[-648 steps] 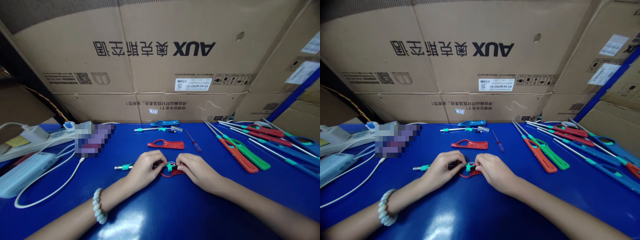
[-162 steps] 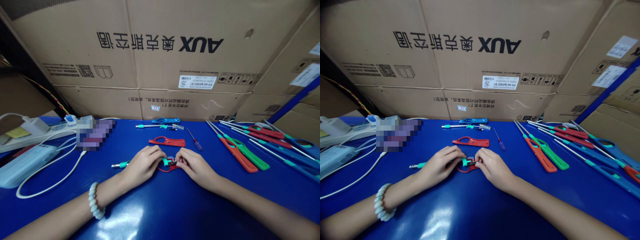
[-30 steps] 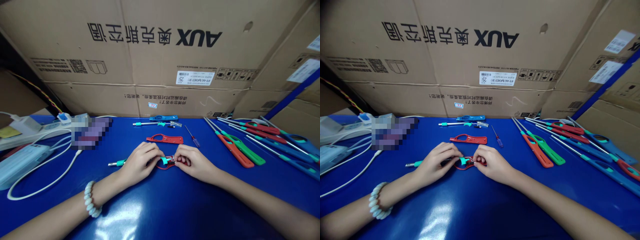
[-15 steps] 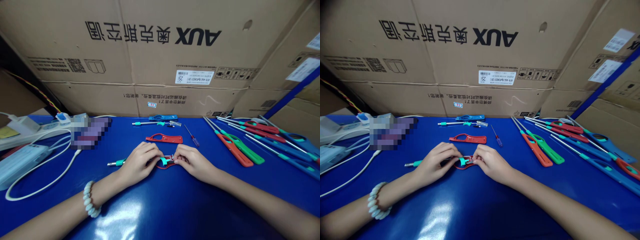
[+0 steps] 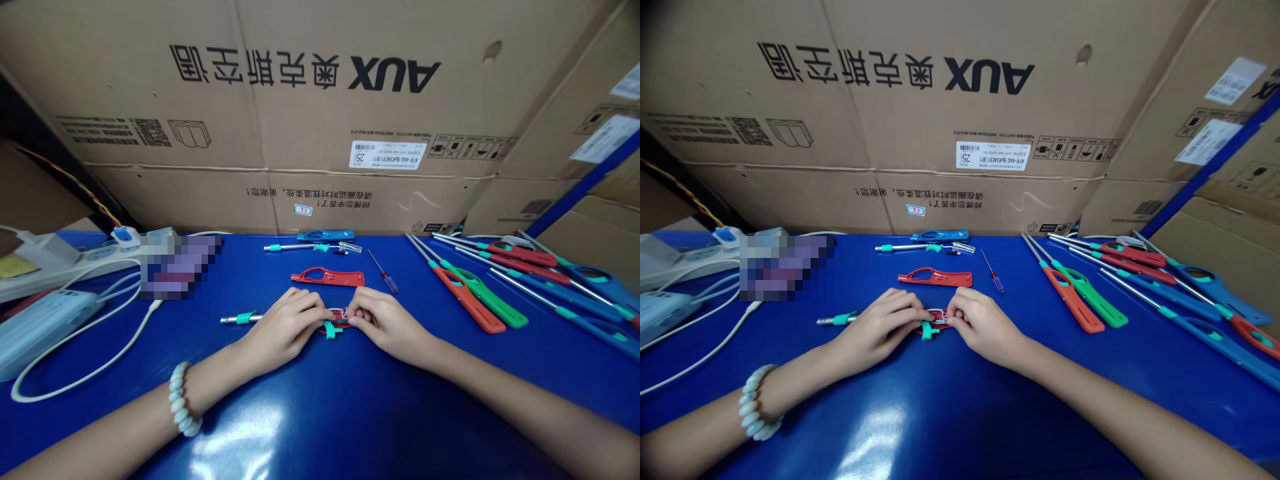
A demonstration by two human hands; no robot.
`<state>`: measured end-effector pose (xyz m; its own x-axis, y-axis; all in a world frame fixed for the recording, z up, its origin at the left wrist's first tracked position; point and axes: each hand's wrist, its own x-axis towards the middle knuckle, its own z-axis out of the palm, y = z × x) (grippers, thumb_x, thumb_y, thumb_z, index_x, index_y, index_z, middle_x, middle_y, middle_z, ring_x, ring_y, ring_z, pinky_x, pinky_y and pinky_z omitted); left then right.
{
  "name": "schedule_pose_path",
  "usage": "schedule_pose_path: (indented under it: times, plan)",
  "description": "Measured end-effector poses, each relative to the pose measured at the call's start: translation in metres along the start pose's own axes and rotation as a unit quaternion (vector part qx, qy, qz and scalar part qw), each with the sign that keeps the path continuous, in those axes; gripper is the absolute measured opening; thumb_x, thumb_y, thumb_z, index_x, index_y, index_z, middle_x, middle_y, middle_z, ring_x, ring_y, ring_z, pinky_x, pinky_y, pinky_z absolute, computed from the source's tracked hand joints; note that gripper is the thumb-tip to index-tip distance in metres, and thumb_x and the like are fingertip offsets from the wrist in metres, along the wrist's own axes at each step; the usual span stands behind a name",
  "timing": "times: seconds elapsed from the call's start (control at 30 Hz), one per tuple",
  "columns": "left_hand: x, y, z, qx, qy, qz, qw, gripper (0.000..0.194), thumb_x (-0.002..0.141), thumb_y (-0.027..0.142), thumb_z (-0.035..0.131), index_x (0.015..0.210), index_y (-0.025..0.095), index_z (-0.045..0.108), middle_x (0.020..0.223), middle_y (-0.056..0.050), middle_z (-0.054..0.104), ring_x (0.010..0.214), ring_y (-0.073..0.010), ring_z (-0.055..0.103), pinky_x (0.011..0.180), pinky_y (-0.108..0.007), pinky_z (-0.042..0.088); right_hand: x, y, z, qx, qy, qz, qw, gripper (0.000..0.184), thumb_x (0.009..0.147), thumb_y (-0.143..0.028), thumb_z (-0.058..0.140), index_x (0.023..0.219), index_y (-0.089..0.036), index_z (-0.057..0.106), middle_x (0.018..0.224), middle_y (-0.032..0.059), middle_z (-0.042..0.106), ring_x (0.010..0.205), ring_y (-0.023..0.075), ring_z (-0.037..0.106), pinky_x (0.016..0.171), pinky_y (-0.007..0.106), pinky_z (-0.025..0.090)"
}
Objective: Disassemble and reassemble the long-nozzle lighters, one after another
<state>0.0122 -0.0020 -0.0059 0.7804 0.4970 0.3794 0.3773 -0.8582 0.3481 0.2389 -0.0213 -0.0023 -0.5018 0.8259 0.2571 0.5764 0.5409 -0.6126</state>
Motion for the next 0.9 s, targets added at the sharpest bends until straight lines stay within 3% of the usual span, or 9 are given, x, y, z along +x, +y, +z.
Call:
schedule_pose_path:
  times: [0.43, 0.9]
  plan:
    - [0.0013, 0.0001, 0.0028, 0.048, 0.058, -0.053, 0.996, 0.019, 0.096, 0.016, 0.042, 0.098, 0.018, 0.061, 0.090, -0.004, 0.061, 0.081, -0.0181, 0.052, 0.073, -0.031, 0.037, 0.0000, -0.0005, 0.0000, -0.003, -0.014, 0.010, 1.000, 0.012, 0.086, -0.008, 0.055, 0.080, -0.018, 0.053, 0.079, 0.0011, 0.053, 0.070, 0.0143, 0.049, 0.062, 0.026, 0.040]
    - [0.0029, 0.0000, 0.0016, 0.059, 0.063, -0.056, 0.995, 0.021, 0.096, 0.015, 0.039, 0.096, 0.018, 0.060, 0.089, -0.005, 0.061, 0.080, -0.0182, 0.053, 0.071, -0.031, 0.037, 0.0008, 0.0000, 0.0006, 0.023, 0.002, 0.039, 0.999, 0.014, 0.084, -0.007, 0.054, 0.077, -0.019, 0.052, 0.075, -0.0006, 0.051, 0.067, 0.0138, 0.048, 0.061, 0.025, 0.038]
